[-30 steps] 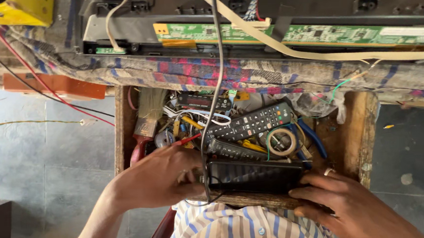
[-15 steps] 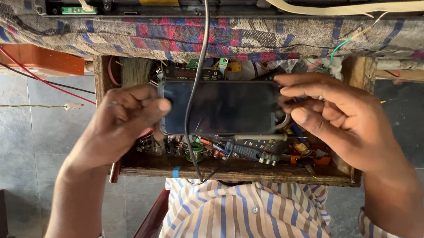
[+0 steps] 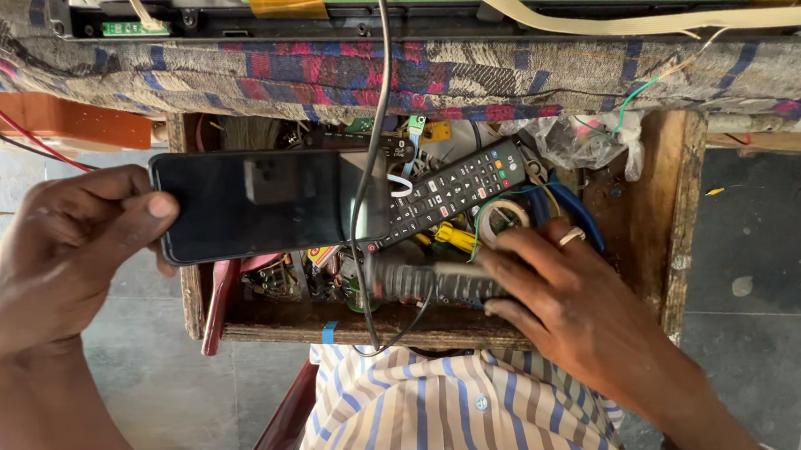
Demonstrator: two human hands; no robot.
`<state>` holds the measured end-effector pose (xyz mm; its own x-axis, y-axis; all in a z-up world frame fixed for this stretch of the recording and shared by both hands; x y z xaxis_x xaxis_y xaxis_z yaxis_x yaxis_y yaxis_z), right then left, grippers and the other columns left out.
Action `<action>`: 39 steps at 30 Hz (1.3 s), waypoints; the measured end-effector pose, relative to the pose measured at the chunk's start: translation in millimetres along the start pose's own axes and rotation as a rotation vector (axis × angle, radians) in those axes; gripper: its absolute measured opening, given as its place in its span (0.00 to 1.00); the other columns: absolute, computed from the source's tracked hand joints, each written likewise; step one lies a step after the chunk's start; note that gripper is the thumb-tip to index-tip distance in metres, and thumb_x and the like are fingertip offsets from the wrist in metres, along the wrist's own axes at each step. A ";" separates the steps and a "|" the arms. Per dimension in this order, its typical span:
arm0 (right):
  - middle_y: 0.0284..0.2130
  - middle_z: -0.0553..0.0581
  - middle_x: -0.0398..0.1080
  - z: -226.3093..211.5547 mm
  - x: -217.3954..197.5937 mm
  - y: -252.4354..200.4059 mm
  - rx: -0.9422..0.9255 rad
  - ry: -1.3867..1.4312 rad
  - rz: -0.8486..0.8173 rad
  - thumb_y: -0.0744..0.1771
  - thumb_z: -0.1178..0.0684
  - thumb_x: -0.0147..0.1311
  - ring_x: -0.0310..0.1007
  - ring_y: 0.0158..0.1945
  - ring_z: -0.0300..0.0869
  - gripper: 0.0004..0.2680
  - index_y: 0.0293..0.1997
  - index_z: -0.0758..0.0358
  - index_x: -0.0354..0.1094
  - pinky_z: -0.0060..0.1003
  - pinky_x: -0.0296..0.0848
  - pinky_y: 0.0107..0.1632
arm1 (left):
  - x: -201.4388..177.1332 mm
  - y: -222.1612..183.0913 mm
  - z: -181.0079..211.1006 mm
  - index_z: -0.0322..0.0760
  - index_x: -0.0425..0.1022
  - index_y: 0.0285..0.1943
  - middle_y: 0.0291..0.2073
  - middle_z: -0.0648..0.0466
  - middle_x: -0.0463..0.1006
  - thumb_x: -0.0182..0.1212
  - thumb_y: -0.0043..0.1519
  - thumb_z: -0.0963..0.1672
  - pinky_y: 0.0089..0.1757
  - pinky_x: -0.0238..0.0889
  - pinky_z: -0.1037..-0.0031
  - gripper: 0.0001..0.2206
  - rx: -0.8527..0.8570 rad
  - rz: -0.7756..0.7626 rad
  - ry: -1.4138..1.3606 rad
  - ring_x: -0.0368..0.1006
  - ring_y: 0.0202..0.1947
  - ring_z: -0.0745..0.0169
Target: The person manipulates internal wiring and circuit boards on the back of a television. They search through a drawer for components, use a soldering iron to secure a connection, and apply tape to a ribbon cable.
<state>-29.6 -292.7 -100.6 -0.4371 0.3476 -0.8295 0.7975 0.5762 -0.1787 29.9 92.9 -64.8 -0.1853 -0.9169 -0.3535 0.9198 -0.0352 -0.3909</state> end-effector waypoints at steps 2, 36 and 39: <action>0.50 0.59 0.74 -9.2 0.7 -0.2 -0.106 0.056 0.000 0.65 0.55 0.60 0.72 0.50 0.47 0.13 0.55 0.63 0.74 0.40 0.74 0.51 | -3.9 -5.1 3.6 0.26 0.77 0.32 0.22 0.51 0.74 0.61 0.68 0.42 0.34 0.61 0.71 0.12 0.019 -0.016 0.010 0.67 0.28 0.68; 0.37 0.49 0.79 13.8 -80.9 -32.4 0.137 0.106 0.194 0.60 0.57 0.66 0.80 0.43 0.40 0.06 0.36 0.56 0.78 0.37 0.77 0.45 | 38.6 14.5 -28.4 0.33 0.86 0.42 0.25 0.46 0.80 0.61 0.67 0.48 0.29 0.67 0.60 0.14 -0.257 -0.092 0.706 0.71 0.22 0.58; 0.45 0.55 0.79 11.9 -47.8 -49.4 -0.036 0.126 -0.010 0.66 0.48 0.62 0.76 0.49 0.47 0.09 0.45 0.62 0.77 0.43 0.73 0.52 | 60.2 27.3 -13.4 0.37 0.87 0.44 0.26 0.47 0.81 0.62 0.65 0.49 0.29 0.69 0.60 0.14 -0.241 -0.123 0.823 0.73 0.24 0.57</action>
<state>-43.1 -346.6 -58.3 -0.4954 0.4308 -0.7543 0.7784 0.6056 -0.1653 39.2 42.1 -108.2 -0.5558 -0.3299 -0.7631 0.7956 0.0552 -0.6033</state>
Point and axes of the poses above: each hand's wrist, its own y-axis towards the middle knuckle, its own x-axis out of the palm, z = x × y, the point moved 7 cm from there along y, towards the middle knuckle
